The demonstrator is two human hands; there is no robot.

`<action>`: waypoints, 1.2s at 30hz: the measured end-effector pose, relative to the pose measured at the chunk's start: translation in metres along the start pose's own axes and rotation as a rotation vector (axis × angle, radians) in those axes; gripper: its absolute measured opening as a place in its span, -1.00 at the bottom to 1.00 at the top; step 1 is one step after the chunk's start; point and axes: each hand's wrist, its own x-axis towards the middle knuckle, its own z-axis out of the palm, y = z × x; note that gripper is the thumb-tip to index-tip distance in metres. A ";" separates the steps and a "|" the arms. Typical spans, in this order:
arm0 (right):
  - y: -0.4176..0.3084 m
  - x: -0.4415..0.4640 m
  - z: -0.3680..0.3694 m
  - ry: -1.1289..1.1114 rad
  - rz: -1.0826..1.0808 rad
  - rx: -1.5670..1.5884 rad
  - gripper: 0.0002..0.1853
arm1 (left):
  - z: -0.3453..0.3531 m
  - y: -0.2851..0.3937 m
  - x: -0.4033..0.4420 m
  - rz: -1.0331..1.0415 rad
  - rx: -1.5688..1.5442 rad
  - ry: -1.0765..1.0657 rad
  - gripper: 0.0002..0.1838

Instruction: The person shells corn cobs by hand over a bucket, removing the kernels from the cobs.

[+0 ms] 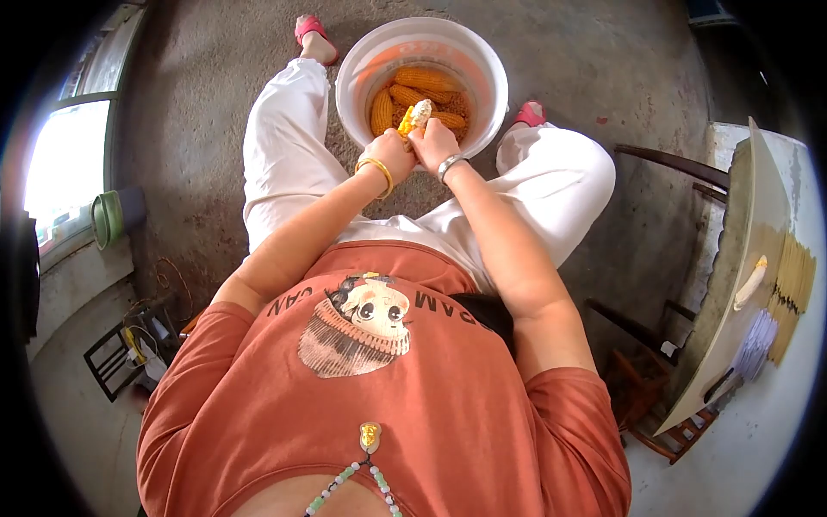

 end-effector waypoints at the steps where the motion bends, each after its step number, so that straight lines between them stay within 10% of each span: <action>1: 0.001 0.000 0.003 0.019 0.007 0.003 -0.53 | 0.002 -0.001 0.001 0.004 -0.001 0.009 -0.47; 11: 0.035 0.027 0.009 -0.063 0.059 0.472 -0.50 | -0.006 -0.013 0.010 0.087 -0.113 -0.092 -0.37; 16: 0.008 0.012 -0.017 -0.373 0.343 1.033 -0.67 | -0.005 -0.033 0.014 -0.001 -0.674 -0.214 -0.54; 36: 0.015 0.017 0.003 -0.394 0.157 0.983 -0.61 | -0.009 -0.031 0.010 0.027 -0.683 -0.238 -0.45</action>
